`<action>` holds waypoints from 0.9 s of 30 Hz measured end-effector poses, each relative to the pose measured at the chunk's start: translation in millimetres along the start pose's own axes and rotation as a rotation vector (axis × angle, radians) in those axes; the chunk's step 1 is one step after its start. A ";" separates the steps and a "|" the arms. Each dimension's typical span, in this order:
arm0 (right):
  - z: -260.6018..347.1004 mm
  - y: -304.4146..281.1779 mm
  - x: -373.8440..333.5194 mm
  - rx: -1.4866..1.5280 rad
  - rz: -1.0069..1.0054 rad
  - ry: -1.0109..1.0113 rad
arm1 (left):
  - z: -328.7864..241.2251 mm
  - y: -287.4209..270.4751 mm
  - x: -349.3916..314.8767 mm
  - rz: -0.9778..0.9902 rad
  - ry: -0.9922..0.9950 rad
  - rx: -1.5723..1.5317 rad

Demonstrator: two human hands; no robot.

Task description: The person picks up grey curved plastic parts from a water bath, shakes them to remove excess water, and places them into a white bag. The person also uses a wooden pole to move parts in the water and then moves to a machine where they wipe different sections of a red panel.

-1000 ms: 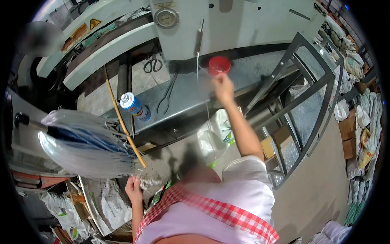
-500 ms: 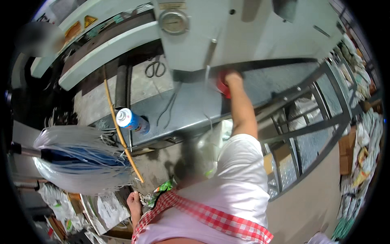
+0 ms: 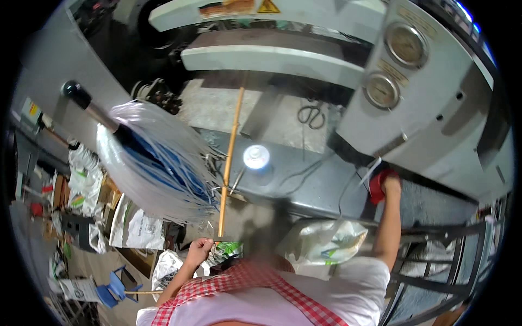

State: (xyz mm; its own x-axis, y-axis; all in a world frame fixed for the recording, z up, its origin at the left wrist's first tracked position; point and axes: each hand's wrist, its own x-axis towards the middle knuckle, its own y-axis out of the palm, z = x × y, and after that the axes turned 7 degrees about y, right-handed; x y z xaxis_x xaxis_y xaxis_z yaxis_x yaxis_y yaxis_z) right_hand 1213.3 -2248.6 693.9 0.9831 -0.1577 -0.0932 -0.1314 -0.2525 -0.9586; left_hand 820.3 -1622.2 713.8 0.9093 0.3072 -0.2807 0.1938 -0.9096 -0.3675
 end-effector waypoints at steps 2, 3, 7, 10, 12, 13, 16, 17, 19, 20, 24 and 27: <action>5.7 -32.5 -24.5 0.175 -0.067 0.078 | -5.7 0.6 -5.7 0.015 -0.100 -0.034; 28.0 -85.5 -59.2 0.268 -0.044 0.153 | -10.3 -1.3 -13.5 0.011 -0.161 -0.058; 44.5 -155.6 -125.4 0.557 -0.198 0.184 | -15.3 -14.0 -19.9 0.109 -0.251 -0.032; 60.6 -168.1 -156.6 1.162 -0.484 0.043 | -13.8 -29.4 -16.0 0.078 -0.237 -0.209; 103.1 -180.9 -174.4 1.528 -0.511 -0.147 | 34.4 -40.0 -27.4 -0.094 -0.302 -0.164; 124.1 -180.3 -179.3 1.530 -0.569 -0.206 | 65.2 -42.1 -31.7 -0.184 -0.292 -0.107; 212.6 -196.7 -225.9 1.844 -0.005 -0.262 | 55.3 -39.0 -31.7 -0.279 -0.338 -0.021; 242.7 -199.9 -243.1 1.839 0.241 -0.398 | 31.7 -36.2 -33.8 -0.276 -0.339 -0.129; 301.3 -199.4 -278.3 1.804 0.723 -0.758 | 32.6 -29.0 -45.0 -0.312 -0.298 -0.214; 327.6 -190.0 -295.0 1.674 0.726 -0.964 | 40.6 -25.2 -44.2 -0.315 -0.280 -0.214; 387.0 -205.0 -339.5 1.315 0.655 -1.349 | -2.2 -29.6 -29.3 -0.357 -0.239 -0.279; 401.9 -210.4 -348.8 1.275 0.597 -1.454 | 19.7 -59.7 -27.0 -0.591 -0.178 -0.198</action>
State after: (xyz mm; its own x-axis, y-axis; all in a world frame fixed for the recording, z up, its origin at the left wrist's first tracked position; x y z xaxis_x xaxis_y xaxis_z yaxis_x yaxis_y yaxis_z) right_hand 949.4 -1756.7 820.0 0.2981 0.9480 0.1115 -0.9068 0.3178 -0.2771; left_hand 777.0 -1570.6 725.9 0.5571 0.7980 -0.2297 0.7226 -0.6022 -0.3396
